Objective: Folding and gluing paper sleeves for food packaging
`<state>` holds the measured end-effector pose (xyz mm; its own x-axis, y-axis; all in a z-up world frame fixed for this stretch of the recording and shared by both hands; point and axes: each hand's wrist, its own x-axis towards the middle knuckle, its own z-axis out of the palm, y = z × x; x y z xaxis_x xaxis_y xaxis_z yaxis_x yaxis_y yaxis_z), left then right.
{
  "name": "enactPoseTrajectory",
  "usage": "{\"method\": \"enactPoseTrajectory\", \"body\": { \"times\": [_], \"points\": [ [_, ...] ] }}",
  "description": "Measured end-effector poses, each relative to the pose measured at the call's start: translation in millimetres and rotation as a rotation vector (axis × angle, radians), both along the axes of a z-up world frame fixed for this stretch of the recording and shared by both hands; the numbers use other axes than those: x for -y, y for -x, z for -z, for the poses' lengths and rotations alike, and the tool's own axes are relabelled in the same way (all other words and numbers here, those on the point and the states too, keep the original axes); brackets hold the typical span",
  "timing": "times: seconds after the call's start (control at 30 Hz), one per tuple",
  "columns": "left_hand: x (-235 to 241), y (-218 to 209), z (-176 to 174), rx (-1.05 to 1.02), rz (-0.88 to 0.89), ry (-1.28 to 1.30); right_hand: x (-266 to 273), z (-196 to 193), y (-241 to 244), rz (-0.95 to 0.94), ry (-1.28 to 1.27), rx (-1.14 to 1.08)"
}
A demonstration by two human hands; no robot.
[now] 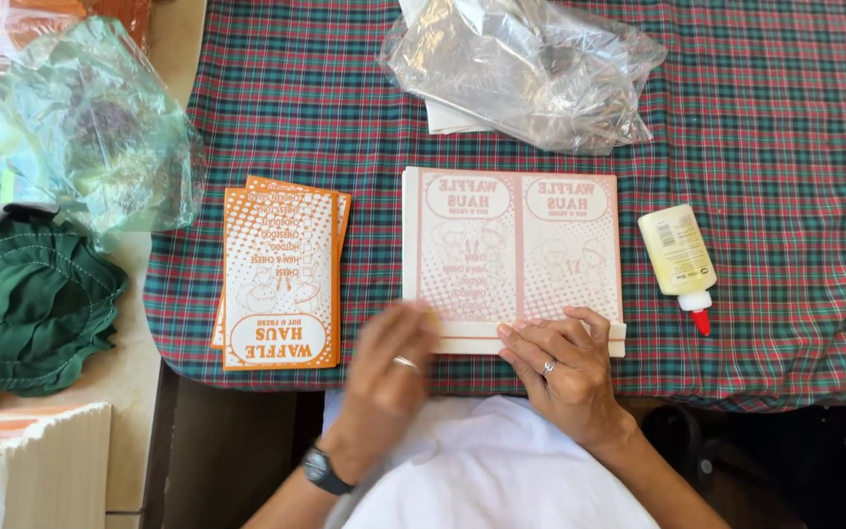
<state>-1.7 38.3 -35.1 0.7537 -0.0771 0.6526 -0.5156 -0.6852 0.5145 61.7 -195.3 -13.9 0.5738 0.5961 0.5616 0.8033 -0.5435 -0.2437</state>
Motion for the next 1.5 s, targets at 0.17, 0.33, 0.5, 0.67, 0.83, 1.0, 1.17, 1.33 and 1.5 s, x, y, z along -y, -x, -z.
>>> {"method": "enactPoseTrajectory", "body": {
  "times": [0.17,0.33,0.5,0.67,0.83,1.0,1.17,1.33,1.5],
  "points": [
    [-21.7,-3.9,-3.4,-0.09,-0.184,0.002,-1.0,1.9,0.8,0.013,-0.005,-0.002],
    [-23.7,-11.8,-22.3,-0.259,-0.099,0.001,-2.1,-5.6,-0.5,0.01,0.012,-0.005],
    [-41.5,-20.5,-34.4,-0.139,0.25,-0.362,-2.8,-8.9,-1.3,0.016,0.035,-0.029],
    [-47.2,-32.1,-48.1,-0.121,0.308,-0.579,-8.2,-21.6,-6.4,-0.009,0.046,-0.029],
    [-42.6,-37.6,-58.2,0.023,0.345,-0.822,-25.0,-40.7,-9.7,-0.027,0.141,-0.059],
    [-40.8,-41.7,-66.3,0.131,0.337,-0.689,-48.9,-46.5,-11.7,-0.119,0.119,0.044],
    [-41.6,-38.8,-78.4,-0.029,0.333,-0.464,-40.9,-57.6,-19.1,-0.205,0.0,0.072],
    [-51.7,-40.9,-53.3,-0.068,0.336,-0.378,-14.0,-55.9,-34.0,-0.373,-0.143,-0.003],
    [-22.4,-51.3,-57.5,0.172,0.308,-0.287,13.1,-36.1,-56.7,-0.271,-0.287,-0.01]
  ]
}}
